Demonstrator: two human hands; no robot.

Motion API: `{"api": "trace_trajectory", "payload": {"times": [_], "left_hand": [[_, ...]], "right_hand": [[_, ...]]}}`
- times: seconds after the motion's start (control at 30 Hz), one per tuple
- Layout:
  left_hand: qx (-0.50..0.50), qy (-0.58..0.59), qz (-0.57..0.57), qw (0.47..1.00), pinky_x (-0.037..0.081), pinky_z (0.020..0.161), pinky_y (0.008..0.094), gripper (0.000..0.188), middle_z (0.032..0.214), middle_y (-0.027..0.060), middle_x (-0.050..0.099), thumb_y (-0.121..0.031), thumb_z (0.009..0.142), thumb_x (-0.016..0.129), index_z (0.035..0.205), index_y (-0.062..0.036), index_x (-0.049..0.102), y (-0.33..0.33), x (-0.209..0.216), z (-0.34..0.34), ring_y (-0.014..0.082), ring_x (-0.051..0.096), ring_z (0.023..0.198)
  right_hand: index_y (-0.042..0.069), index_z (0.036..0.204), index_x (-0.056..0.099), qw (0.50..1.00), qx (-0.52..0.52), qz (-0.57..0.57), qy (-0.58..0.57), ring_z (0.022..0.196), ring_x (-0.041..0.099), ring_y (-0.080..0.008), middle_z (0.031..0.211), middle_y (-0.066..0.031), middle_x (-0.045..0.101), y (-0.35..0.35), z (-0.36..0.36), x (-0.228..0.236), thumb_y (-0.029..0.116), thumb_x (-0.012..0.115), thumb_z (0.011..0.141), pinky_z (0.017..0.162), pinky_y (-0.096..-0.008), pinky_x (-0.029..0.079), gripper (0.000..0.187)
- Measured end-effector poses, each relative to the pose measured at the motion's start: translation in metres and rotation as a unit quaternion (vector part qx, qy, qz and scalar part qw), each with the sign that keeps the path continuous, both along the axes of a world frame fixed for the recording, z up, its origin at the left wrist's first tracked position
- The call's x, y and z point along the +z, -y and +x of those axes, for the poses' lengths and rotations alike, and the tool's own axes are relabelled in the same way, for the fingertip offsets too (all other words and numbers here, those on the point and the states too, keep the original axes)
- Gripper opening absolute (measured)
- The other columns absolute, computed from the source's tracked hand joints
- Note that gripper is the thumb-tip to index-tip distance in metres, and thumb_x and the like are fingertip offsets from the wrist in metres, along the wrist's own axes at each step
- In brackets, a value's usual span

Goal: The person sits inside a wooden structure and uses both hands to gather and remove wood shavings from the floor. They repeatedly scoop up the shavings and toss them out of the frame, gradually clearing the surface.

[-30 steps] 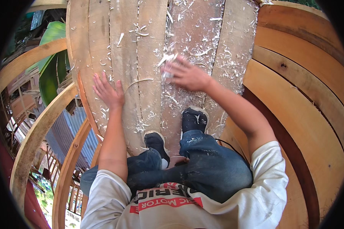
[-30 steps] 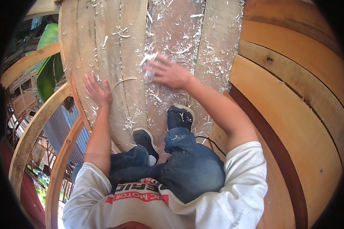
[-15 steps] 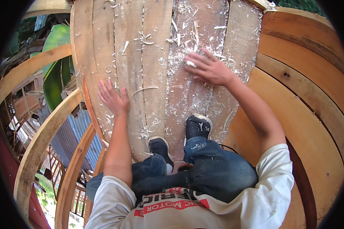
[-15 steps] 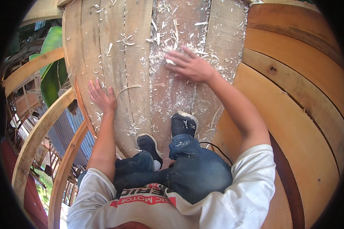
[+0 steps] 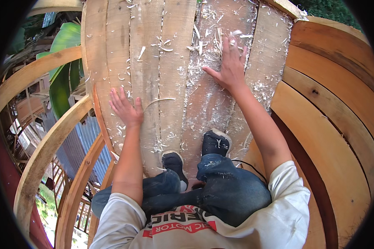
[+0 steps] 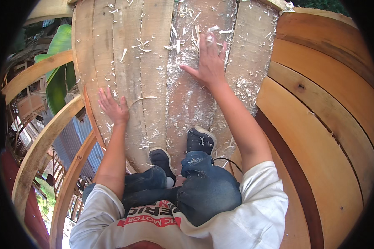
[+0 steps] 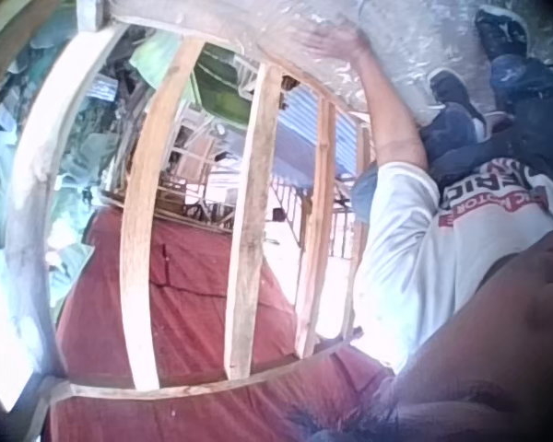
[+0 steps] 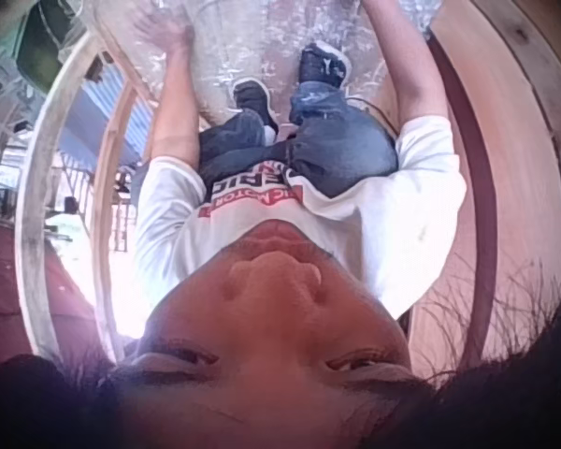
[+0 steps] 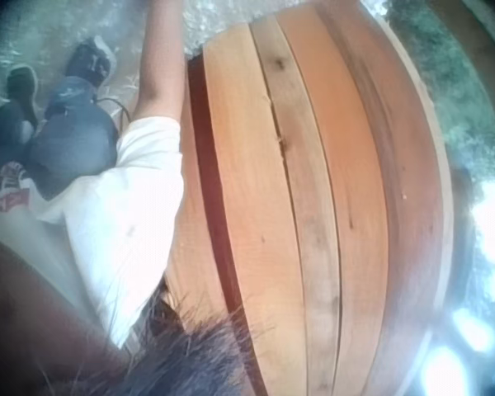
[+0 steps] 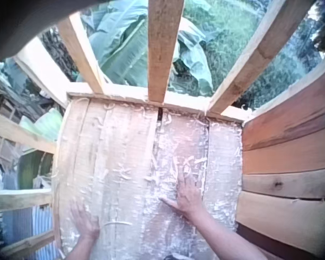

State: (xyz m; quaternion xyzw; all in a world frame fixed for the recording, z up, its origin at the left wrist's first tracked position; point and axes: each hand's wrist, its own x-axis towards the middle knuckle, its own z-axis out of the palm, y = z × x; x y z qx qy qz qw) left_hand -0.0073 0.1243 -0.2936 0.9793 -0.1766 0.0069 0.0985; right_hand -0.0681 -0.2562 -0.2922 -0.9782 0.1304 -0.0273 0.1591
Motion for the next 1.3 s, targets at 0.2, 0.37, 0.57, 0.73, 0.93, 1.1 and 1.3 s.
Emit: {"api": "trace_trajectory", "payload": {"times": [0.2,0.37,0.57,0.73,0.93,1.1,1.3], "left_hand": [[0.002,0.002,0.003,1.000,0.011,0.117,0.0557,0.072,0.157,0.0205,0.027,-0.056,0.096,0.041,0.149,-0.0080,0.033,0.004,0.000,-0.001,0.0365,0.021,0.147],[0.002,0.005,0.006,1.000,0.011,0.118,0.0552,0.072,0.157,0.0202,0.027,-0.055,0.096,0.042,0.149,-0.0085,0.033,0.004,-0.001,0.001,0.0362,0.021,0.147],[0.006,-0.008,0.012,1.000,0.011,0.118,0.0547,0.073,0.157,0.0195,0.026,-0.055,0.095,0.044,0.150,-0.0092,0.032,0.001,0.000,-0.001,0.0352,0.020,0.148],[0.005,-0.009,0.005,1.000,0.011,0.118,0.0545,0.072,0.157,0.0192,0.026,-0.055,0.095,0.044,0.150,-0.0094,0.033,0.005,0.001,0.001,0.0346,0.020,0.148],[-0.001,0.001,0.002,1.000,0.009,0.119,0.0543,0.072,0.158,0.0201,0.025,-0.054,0.096,0.042,0.150,-0.0085,0.031,0.004,-0.001,0.002,0.0352,0.019,0.148],[0.001,-0.002,0.001,1.000,0.009,0.118,0.0552,0.072,0.158,0.0196,0.025,-0.054,0.095,0.044,0.150,-0.0086,0.032,0.001,0.000,0.001,0.0358,0.019,0.148],[0.007,-0.012,0.006,1.000,0.010,0.118,0.0557,0.072,0.157,0.0198,0.026,-0.053,0.095,0.045,0.150,-0.0087,0.032,0.003,0.004,0.000,0.0357,0.019,0.148]], "right_hand": [[0.005,0.149,0.034,0.996,0.075,-0.035,0.027,0.145,0.028,-0.0357,0.140,-0.0228,0.049,-0.022,0.052,0.002,0.074,0.053,0.082,0.117,-0.0585,0.011,0.098],[0.012,0.112,0.066,0.984,0.132,-0.055,0.111,0.113,0.057,-0.0249,0.107,-0.0097,0.064,-0.013,0.048,-0.009,0.044,0.068,0.087,0.102,-0.0486,0.038,0.040],[0.012,0.077,0.057,0.970,0.192,-0.104,0.110,0.070,0.064,-0.0133,0.073,-0.0011,0.058,0.026,0.081,0.005,0.036,0.058,0.095,0.046,-0.0256,0.051,0.030],[0.011,0.079,0.058,0.981,0.188,0.009,0.041,0.058,0.065,-0.0158,0.070,-0.0047,0.063,0.083,0.115,0.000,0.032,0.055,0.098,0.046,-0.0300,0.054,0.029],[0.004,0.130,0.051,0.958,-0.010,-0.114,0.262,0.119,0.050,-0.0430,0.129,-0.0275,0.050,0.167,0.221,0.140,0.008,0.072,0.077,0.102,-0.0445,0.043,0.057],[0.009,0.143,0.043,0.959,0.030,-0.088,0.269,0.113,0.060,-0.0351,0.136,-0.0190,0.054,0.124,0.156,0.090,0.044,0.072,0.085,0.090,-0.0423,0.053,0.074],[0.008,0.154,0.021,0.996,-0.066,-0.062,-0.017,0.150,0.009,-0.0383,0.158,-0.0277,0.017,0.038,0.052,-0.013,0.076,0.040,0.088,0.118,-0.0592,0.005,0.097]]}}
